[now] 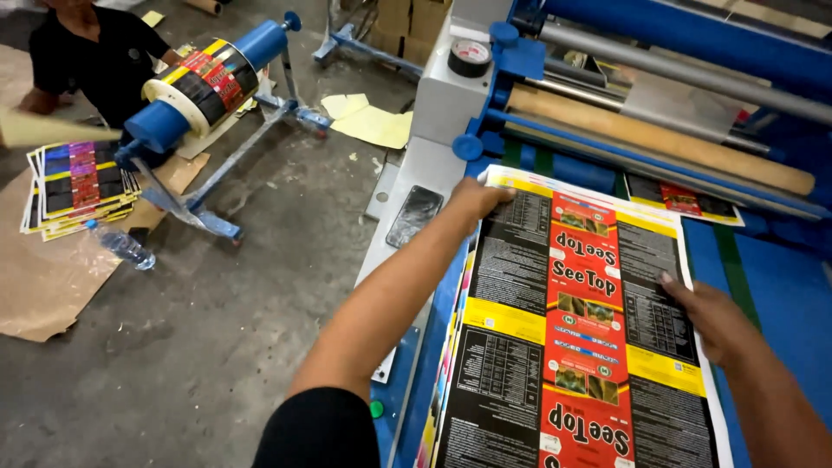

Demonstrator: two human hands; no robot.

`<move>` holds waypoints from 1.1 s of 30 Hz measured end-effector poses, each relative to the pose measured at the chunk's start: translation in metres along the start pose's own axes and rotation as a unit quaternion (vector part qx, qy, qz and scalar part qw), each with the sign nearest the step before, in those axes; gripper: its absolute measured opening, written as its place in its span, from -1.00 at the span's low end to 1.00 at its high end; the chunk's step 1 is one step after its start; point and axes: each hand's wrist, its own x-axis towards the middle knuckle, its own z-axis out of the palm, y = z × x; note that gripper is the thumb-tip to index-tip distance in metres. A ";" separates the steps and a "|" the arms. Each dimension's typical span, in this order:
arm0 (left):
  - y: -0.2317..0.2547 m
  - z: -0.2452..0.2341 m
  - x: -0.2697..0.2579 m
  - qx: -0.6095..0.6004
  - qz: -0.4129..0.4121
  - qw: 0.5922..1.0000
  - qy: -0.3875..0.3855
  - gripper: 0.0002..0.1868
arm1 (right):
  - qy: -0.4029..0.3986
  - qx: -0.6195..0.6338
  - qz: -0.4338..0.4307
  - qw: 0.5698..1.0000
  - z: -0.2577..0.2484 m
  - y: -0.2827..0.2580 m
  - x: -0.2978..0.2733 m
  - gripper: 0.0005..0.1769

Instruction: The recorder is flipping through and placing printed label sheets onto the bed of a laminating machine.

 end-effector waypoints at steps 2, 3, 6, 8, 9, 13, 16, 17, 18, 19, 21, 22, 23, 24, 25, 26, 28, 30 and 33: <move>0.022 0.002 -0.025 0.107 0.014 0.993 0.056 -0.39 | 0.009 -0.011 0.001 1.000 -0.001 0.009 -0.004 -0.47; 0.044 0.001 -0.044 0.178 0.044 0.980 0.082 -0.39 | 0.009 -0.010 -0.006 1.000 -0.001 0.011 -0.003 -0.47; 0.075 0.003 -0.051 0.214 0.100 0.966 0.105 -0.39 | 0.019 -0.010 -0.015 1.000 0.004 0.006 -0.009 -0.47; 0.074 0.006 -0.038 0.180 0.123 0.971 0.103 -0.38 | 0.028 -0.010 -0.017 0.999 0.008 0.003 -0.016 -0.47; 0.070 0.008 -0.031 0.094 0.133 0.983 0.085 -0.39 | 0.026 -0.009 -0.018 0.999 0.010 0.003 -0.018 -0.48; 0.077 0.009 -0.030 -0.078 0.160 0.984 0.003 -0.47 | 0.019 -0.006 -0.034 0.999 0.014 0.000 -0.020 -0.47; 0.107 0.015 -0.070 -0.179 0.117 0.973 -0.092 -0.56 | 0.024 -0.032 -0.053 0.998 0.013 -0.002 -0.026 -0.46; 0.106 0.015 -0.066 -0.175 0.114 0.973 -0.095 -0.56 | 0.025 -0.028 -0.050 0.998 0.014 -0.001 -0.027 -0.46; 0.104 0.015 -0.063 -0.192 0.088 0.967 -0.140 -0.57 | 0.017 -0.017 -0.056 0.998 0.015 0.000 -0.028 -0.47; 0.104 0.015 -0.059 -0.208 0.064 0.959 -0.184 -0.57 | 0.007 -0.007 -0.063 0.998 0.016 -0.002 -0.027 -0.47; 0.089 0.012 -0.042 -0.154 0.072 0.966 -0.194 -0.53 | 0.004 0.010 -0.055 0.998 0.020 -0.008 -0.035 -0.48; 0.084 0.009 -0.032 -0.102 0.081 0.971 -0.202 -0.49 | 0.000 0.023 -0.047 0.999 0.022 -0.013 -0.038 -0.49; 0.087 0.013 -0.036 -0.098 0.083 0.971 -0.204 -0.49 | 0.001 0.027 -0.050 0.998 0.021 -0.014 -0.037 -0.49; 0.089 0.017 -0.039 -0.009 0.110 0.980 -0.167 -0.47 | 0.007 0.017 -0.046 0.999 0.021 -0.014 -0.036 -0.49; 0.088 0.022 -0.043 0.077 0.133 0.979 -0.130 -0.45 | 0.015 0.005 -0.039 0.999 0.019 -0.012 -0.037 -0.50; 0.088 0.028 -0.045 0.080 0.132 0.979 -0.133 -0.45 | 0.016 0.008 -0.037 0.999 0.017 -0.011 -0.037 -0.50; 0.078 0.037 -0.055 0.334 0.209 0.919 -0.004 -0.49 | 0.018 -0.001 -0.038 0.999 0.012 -0.002 -0.042 -0.49; 0.089 0.048 -0.079 0.411 0.230 0.882 0.020 -0.50 | 0.016 0.007 -0.041 0.999 0.013 -0.001 -0.041 -0.50; 0.099 0.070 -0.113 0.495 0.282 0.821 0.048 -0.50 | 0.012 0.020 -0.060 0.998 0.005 0.007 -0.038 -0.51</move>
